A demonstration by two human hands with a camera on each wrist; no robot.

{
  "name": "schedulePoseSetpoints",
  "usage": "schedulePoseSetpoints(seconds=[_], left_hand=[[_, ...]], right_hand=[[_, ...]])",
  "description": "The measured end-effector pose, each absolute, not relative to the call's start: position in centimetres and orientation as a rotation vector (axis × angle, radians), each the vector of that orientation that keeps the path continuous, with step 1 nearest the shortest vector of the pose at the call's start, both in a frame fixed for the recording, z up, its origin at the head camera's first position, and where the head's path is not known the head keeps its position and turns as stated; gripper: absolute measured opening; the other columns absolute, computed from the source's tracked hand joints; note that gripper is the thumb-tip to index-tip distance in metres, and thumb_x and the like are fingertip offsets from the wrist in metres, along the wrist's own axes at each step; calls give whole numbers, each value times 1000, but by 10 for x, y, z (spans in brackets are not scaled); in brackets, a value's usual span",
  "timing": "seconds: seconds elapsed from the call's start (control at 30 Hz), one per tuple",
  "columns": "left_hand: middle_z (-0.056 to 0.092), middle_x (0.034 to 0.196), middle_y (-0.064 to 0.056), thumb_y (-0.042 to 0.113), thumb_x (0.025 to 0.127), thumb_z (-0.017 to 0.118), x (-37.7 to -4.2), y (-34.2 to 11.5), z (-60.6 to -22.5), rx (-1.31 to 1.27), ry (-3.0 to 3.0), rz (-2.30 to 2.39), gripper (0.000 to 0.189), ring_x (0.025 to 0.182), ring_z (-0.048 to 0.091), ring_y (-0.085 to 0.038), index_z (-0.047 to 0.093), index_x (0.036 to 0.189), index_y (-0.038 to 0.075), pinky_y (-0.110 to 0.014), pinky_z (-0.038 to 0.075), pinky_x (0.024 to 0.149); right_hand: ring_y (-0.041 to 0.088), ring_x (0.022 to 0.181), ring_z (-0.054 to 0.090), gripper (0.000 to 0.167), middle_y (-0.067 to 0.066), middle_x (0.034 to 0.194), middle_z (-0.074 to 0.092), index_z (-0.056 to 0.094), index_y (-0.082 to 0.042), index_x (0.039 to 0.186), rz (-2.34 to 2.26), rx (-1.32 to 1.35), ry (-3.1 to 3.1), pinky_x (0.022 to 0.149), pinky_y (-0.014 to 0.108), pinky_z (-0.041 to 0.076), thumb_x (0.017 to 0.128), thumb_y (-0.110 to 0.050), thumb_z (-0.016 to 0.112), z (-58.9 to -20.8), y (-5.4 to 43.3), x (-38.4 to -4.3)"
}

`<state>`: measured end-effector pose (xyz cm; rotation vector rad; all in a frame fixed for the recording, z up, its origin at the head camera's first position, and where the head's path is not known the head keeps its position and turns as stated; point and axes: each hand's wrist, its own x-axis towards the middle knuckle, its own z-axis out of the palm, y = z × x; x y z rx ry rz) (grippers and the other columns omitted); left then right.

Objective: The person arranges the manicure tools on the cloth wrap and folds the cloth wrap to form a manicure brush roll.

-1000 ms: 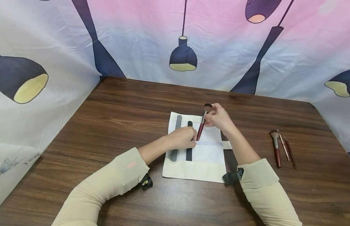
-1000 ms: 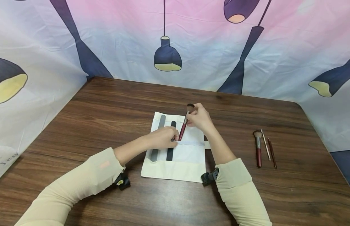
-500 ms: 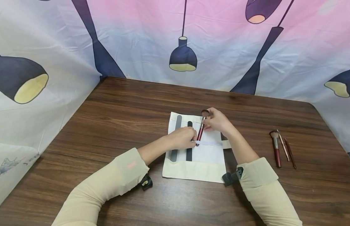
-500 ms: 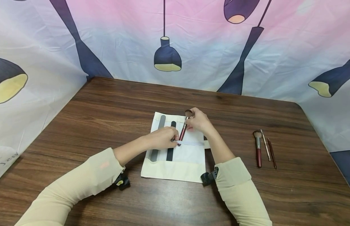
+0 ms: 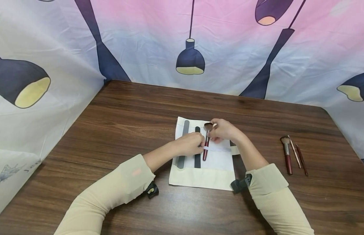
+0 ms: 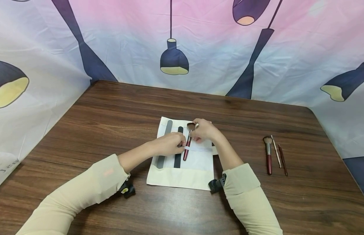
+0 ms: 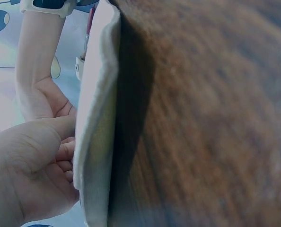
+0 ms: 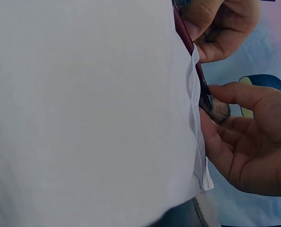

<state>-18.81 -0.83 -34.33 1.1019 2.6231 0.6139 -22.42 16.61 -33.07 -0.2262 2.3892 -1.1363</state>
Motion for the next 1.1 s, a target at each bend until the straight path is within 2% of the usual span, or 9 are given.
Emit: schedulePoseSetpoints(seconds=[0.1, 0.3, 0.6, 0.83, 1.0, 1.1], left_hand=[[45, 62, 3, 4, 82, 60, -189, -8, -344, 1110, 2621, 620, 18, 59, 42, -11, 57, 65, 9, -22, 32, 52], [46, 64, 2, 5, 84, 60, -189, -9, -343, 1104, 2620, 621, 14, 59, 42, -11, 58, 70, 8, -22, 33, 52], [48, 68, 1, 4, 84, 60, -188, -9, -343, 1113, 2628, 624, 12, 61, 43, -11, 58, 72, 7, -22, 34, 53], [49, 67, 2, 6, 84, 61, -187, -8, -343, 1097, 2639, 604, 10, 60, 44, -11, 60, 74, 7, -21, 35, 53], [50, 66, 1, 7, 85, 61, -186, -8, -343, 1081, 2645, 622, 9, 58, 45, -11, 60, 75, 6, -21, 35, 51], [50, 66, 1, 7, 85, 61, -186, -8, -343, 1076, 2650, 621, 9, 59, 45, -11, 60, 75, 6, -21, 35, 51]], right_hand=[[17, 62, 60, 57, 14, 84, 57, 36, 5, 131, -1086, -251, 2383, 62, 31, 53, 82, -7, 62, -331, 166, -224], [18, 66, 61, 53, 15, 90, 56, 42, 7, 126, -1004, -300, 2374, 63, 31, 53, 80, -6, 63, -329, 163, -222], [17, 64, 57, 29, 12, 84, 53, 51, 4, 101, -920, -353, 2384, 62, 31, 52, 77, -4, 64, -327, 159, -219], [19, 66, 58, 38, 14, 90, 57, 47, 4, 114, -987, -312, 2408, 62, 32, 52, 83, -9, 62, -321, 172, -214], [21, 70, 58, 33, 13, 88, 57, 51, 4, 111, -980, -294, 2550, 62, 32, 52, 87, -16, 62, -309, 207, -201], [24, 76, 61, 35, 17, 95, 57, 51, 6, 112, -976, -254, 2611, 66, 34, 53, 88, -18, 60, -303, 237, -190]])
